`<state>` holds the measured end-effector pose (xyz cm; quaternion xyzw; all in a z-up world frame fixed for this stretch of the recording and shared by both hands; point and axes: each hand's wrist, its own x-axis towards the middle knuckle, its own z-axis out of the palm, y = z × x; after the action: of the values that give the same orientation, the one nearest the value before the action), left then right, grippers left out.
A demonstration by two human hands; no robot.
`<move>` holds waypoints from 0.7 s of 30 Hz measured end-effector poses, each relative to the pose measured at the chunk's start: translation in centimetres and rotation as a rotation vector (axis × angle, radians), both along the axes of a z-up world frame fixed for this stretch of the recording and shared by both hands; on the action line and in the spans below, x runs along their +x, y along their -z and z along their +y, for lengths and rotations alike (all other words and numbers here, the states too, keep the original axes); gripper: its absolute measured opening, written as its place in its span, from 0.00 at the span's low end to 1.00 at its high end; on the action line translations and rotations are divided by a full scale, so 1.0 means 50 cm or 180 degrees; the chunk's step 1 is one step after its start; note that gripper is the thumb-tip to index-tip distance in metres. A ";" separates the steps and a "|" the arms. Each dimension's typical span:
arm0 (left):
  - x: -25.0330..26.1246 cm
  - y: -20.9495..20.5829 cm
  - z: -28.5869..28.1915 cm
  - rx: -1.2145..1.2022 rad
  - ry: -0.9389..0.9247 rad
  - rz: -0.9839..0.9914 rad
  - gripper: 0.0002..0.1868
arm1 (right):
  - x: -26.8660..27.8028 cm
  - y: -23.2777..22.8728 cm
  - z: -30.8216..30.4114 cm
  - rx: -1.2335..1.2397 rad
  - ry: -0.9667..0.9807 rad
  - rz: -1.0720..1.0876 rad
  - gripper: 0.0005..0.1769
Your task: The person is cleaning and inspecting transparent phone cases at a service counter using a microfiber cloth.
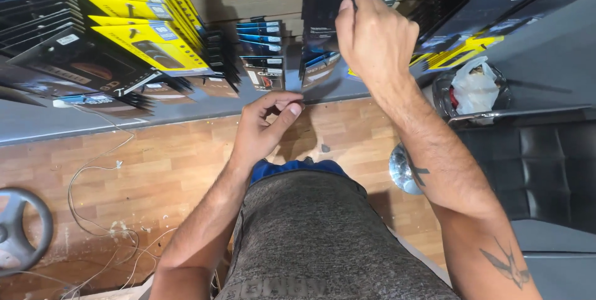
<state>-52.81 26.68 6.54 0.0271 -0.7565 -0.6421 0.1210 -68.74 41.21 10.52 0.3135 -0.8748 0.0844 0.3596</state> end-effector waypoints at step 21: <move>0.048 0.034 -0.091 0.0079 -0.0081 -0.0121 0.09 | 0.029 0.019 -0.117 -0.0705 -0.0095 0.0033 0.14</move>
<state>-50.40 22.16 4.85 0.0505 -0.7503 -0.6491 0.1143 -67.29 35.35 9.59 0.2852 -0.8535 0.1843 0.3953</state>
